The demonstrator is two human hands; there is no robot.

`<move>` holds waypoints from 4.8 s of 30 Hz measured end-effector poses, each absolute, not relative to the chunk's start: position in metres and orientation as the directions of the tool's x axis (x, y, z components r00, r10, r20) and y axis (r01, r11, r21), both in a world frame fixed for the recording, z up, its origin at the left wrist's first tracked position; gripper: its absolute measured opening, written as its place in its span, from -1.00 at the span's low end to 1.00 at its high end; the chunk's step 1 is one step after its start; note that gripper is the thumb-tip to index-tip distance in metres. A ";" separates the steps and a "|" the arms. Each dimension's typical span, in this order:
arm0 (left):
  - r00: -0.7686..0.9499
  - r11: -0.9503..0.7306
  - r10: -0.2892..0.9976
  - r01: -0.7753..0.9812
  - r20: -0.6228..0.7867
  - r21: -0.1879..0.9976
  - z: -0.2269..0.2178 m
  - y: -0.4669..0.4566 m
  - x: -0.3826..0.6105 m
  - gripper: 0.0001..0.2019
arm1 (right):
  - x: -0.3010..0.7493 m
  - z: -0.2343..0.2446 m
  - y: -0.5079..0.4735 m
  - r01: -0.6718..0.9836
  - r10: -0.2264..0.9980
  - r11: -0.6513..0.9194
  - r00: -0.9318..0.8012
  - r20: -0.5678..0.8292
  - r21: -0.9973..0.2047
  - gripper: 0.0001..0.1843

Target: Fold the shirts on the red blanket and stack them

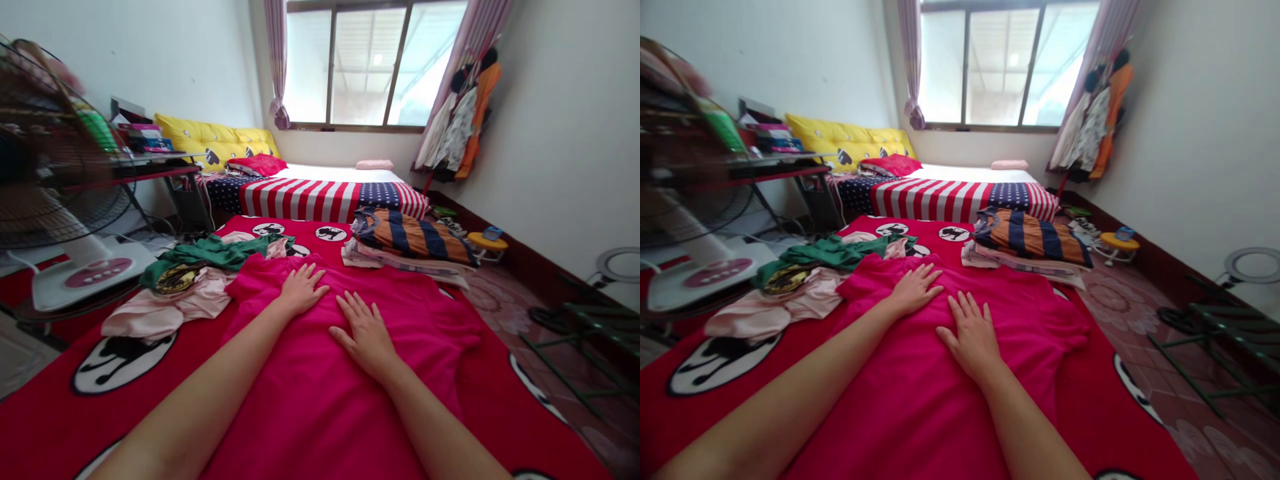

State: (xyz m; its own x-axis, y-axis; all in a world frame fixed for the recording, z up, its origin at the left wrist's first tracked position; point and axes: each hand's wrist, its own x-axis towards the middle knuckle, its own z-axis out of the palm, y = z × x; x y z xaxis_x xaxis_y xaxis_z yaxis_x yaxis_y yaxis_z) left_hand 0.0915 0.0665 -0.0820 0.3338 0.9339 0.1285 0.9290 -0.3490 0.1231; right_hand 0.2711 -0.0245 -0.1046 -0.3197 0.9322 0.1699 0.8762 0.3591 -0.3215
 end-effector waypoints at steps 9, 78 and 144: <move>0.317 -0.327 0.938 0.944 0.140 0.053 -0.099 0.076 0.082 -0.41 | 0.275 -0.099 -0.028 0.832 0.924 0.382 -0.342 0.170 -0.402 -0.29; 0.327 -0.335 0.937 0.941 0.126 0.048 -0.096 0.073 0.083 -0.40 | 0.276 -0.101 -0.028 0.823 0.919 0.394 -0.346 0.188 -0.410 -0.32; 0.134 -0.319 0.861 0.893 0.490 0.317 -0.080 0.081 0.055 -0.57 | 0.343 -0.100 0.024 0.501 0.859 0.232 0.296 0.418 -0.833 -0.25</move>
State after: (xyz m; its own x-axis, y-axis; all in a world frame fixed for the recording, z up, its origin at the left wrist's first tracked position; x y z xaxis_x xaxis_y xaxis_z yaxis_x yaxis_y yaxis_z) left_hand 0.0553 0.0814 -0.0803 0.1337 0.8614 0.4899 0.8933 -0.3189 0.3169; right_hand 0.3431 0.0238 -0.0997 0.2960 0.8591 0.4176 0.5014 0.2324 -0.8334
